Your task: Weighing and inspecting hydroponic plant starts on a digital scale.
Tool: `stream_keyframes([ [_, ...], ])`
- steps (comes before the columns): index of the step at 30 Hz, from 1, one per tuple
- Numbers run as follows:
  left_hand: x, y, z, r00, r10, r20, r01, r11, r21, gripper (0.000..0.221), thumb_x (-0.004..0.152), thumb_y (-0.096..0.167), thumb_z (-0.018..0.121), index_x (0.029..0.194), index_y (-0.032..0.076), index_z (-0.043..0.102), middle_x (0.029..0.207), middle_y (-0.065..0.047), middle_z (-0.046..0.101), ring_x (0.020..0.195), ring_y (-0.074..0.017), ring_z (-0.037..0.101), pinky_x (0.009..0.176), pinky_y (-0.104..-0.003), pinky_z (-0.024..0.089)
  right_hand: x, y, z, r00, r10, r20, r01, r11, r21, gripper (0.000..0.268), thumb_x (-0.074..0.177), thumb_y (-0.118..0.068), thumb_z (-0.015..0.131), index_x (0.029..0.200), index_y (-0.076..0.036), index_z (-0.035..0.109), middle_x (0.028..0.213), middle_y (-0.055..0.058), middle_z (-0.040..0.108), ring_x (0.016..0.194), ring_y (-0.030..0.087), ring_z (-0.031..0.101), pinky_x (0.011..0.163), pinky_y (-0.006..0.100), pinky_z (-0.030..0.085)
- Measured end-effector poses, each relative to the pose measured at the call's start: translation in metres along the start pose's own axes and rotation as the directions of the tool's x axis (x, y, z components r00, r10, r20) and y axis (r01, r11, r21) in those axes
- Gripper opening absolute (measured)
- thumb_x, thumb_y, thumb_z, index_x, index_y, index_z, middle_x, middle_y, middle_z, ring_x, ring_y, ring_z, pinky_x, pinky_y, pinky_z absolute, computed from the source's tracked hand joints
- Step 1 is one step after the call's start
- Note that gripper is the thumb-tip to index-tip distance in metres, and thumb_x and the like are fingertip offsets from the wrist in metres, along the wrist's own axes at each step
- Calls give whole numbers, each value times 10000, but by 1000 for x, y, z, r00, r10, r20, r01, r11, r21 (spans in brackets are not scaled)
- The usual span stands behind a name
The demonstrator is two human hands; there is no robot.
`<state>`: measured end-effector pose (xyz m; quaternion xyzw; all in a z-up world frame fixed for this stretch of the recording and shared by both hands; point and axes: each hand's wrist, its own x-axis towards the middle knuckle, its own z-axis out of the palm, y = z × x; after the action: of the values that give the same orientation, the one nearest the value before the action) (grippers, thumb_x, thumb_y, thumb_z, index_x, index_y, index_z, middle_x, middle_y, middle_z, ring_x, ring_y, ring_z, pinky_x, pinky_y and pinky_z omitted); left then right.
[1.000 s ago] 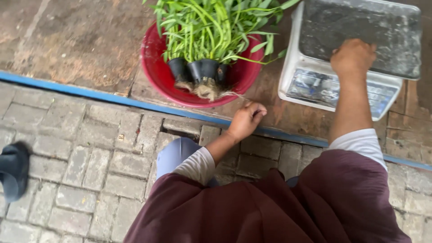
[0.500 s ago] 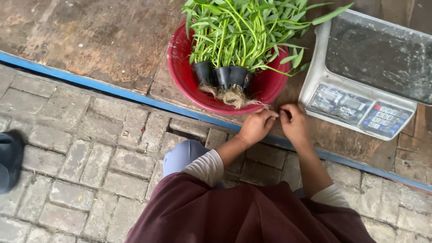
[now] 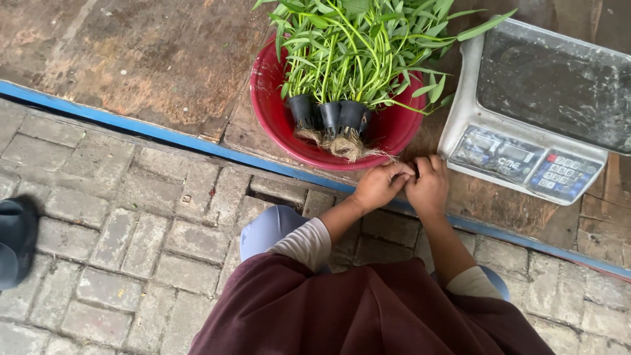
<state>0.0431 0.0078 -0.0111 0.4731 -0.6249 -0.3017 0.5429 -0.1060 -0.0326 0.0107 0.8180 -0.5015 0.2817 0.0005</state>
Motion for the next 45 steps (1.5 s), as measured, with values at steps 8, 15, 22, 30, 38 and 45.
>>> stream_keyframes([
  [8,2,8,-8,999,-43,25,46,991,-125,130,930,201,705,1028,116,716,956,-73,728,843,-275,727,783,-371,581,1,-2,-1,1000,4,2,-4,1000,-14,214,798,-94,732,1001,-45,685,1050,157,595,1067,409,583,896,507,496],
  [15,-1,0,-7,999,26,32,-26,1000,12,157,935,267,731,965,114,716,933,-72,684,848,-293,692,768,-402,552,3,-5,-5,1000,0,-24,0,1000,28,125,874,-113,742,981,-61,704,1013,154,608,1031,408,588,893,502,494],
  [22,-5,-9,-10,994,-25,103,40,987,-153,127,939,219,721,1025,126,717,952,-13,694,889,-169,725,806,-319,583,25,17,20,911,387,141,-389,693,607,231,1048,-223,622,1258,-143,674,1058,51,733,964,194,695,849,344,542],
  [30,-7,-11,-15,983,-117,139,141,974,-177,155,943,215,730,1068,122,733,975,-9,735,879,-125,707,794,-285,564,104,1,34,759,594,268,-429,145,892,376,1026,-309,626,1347,-112,626,1241,-30,693,1047,83,657,792,271,508],
  [38,-8,-13,-16,986,-80,144,107,975,-194,135,957,222,720,1053,127,726,969,-6,722,887,-134,716,790,-296,576,167,-44,-1,881,464,-89,-138,432,891,338,1027,-2,602,1355,-76,641,1290,74,714,1075,197,665,922,312,569],
  [45,-10,-14,-15,986,-83,142,106,981,-160,134,949,228,727,1040,129,720,957,-10,715,883,-150,721,796,-310,584,255,-31,55,976,132,-175,99,449,888,337,1043,75,593,1357,-38,549,1313,128,740,1216,221,706,1026,314,520],
])
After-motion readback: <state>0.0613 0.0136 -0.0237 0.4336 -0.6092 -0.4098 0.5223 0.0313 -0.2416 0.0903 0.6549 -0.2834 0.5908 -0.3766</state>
